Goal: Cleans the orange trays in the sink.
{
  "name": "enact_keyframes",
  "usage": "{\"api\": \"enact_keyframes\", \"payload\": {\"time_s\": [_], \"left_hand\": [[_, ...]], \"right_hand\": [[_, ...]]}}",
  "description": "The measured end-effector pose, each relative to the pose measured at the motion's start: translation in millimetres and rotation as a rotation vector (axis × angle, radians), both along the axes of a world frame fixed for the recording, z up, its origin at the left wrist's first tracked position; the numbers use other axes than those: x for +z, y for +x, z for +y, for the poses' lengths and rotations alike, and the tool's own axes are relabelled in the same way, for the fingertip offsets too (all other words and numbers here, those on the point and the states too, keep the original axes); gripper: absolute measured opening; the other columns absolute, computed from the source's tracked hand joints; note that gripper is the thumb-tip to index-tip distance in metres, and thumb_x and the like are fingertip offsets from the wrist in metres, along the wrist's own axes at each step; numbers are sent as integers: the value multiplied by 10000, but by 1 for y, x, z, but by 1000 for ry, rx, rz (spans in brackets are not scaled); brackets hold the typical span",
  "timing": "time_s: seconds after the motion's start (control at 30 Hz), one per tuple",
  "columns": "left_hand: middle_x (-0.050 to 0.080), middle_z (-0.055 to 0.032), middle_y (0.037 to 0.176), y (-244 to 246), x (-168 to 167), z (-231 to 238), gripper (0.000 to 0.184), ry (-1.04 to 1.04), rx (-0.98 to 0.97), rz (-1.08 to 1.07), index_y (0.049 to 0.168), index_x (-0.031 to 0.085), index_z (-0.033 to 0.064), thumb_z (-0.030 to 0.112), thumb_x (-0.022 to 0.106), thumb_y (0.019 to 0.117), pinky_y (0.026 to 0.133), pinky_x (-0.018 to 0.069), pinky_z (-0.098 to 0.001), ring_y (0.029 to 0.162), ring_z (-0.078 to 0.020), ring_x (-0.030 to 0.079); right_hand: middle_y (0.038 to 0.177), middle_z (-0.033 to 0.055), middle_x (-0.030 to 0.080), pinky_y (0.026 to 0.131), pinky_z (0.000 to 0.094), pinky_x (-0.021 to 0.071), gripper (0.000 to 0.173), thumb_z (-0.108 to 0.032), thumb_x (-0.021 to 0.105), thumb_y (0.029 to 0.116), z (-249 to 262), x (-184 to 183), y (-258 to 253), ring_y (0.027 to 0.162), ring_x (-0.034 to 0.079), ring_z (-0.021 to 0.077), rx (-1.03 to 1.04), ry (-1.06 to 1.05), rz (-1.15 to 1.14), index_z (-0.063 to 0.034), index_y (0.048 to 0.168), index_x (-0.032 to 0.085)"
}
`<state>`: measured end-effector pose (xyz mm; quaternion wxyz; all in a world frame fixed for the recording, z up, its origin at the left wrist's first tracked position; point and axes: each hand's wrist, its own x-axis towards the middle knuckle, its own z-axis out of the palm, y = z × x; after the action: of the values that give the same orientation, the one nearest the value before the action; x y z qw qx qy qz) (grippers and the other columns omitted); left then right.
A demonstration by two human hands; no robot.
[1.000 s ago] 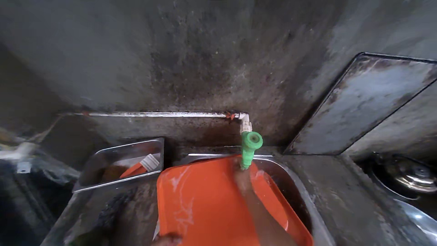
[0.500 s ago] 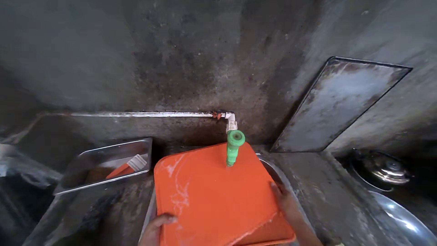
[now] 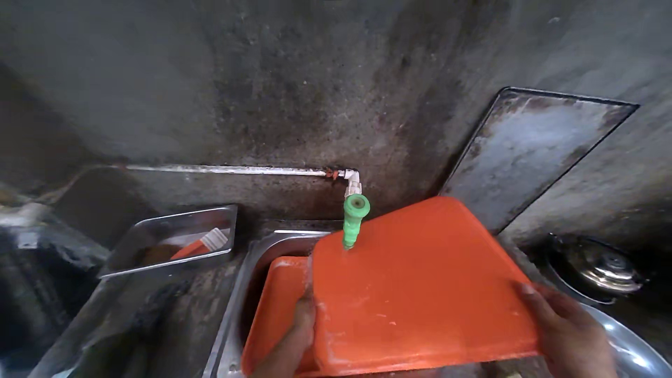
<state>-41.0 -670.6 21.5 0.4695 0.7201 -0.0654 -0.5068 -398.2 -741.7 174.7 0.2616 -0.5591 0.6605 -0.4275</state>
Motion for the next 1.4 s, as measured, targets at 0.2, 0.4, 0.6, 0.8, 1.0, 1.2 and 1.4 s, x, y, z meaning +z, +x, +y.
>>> {"api": "enact_keyframes", "payload": {"time_s": [0.2,0.4,0.6,0.8,1.0,1.2,1.4], "left_hand": [[617,-254,1296,7,15,-32,587,-194,80,95,1385,534,-18,453,307,1119,985,516,-552,1191,-355,617],[625,-209,1302,75,56,-17,519,-264,117,-85,1439,512,73,446,381,1103,977,500,-556,1176,-329,617],[615,-228,1303,129,147,11,547,-167,135,-325,1426,518,41,460,387,1100,963,489,-584,1174,-347,607],[597,-275,1304,142,175,38,630,-44,132,-539,1336,574,-25,517,363,1093,976,453,-638,1203,-402,580],[590,-253,1331,107,90,46,511,-17,114,-345,1391,527,-34,377,394,1117,999,484,-532,1205,-337,591],[590,-260,1359,28,22,-4,628,-62,56,-39,1424,513,-13,500,356,1097,1024,480,-580,1256,-366,583],[592,-284,1344,-15,25,-62,668,-106,-106,-40,1373,551,-53,504,296,1106,1047,470,-570,1266,-381,577]], "right_hand": [[992,102,664,730,302,583,385,-225,590,1015,-12,-51,-30,815,656,95,93,-57,-58,63,1269,557],[975,153,674,772,374,575,317,-152,613,1014,-10,-141,12,839,664,182,180,186,-137,66,1243,584],[1210,236,663,968,484,525,397,-234,605,1039,6,-170,100,1099,654,306,334,389,-122,56,1310,594],[1271,219,643,991,477,520,491,-280,628,1029,19,-161,125,1145,641,301,501,567,-162,12,1414,537],[1245,222,682,1037,524,498,468,-254,696,982,8,-114,44,1165,655,336,410,436,51,8,1360,614],[1085,196,706,858,500,569,519,-245,711,953,16,-16,-29,935,696,277,239,254,132,13,1382,574],[981,150,661,739,402,548,506,-272,634,999,30,49,-56,777,625,173,157,141,210,24,1396,530]]}}
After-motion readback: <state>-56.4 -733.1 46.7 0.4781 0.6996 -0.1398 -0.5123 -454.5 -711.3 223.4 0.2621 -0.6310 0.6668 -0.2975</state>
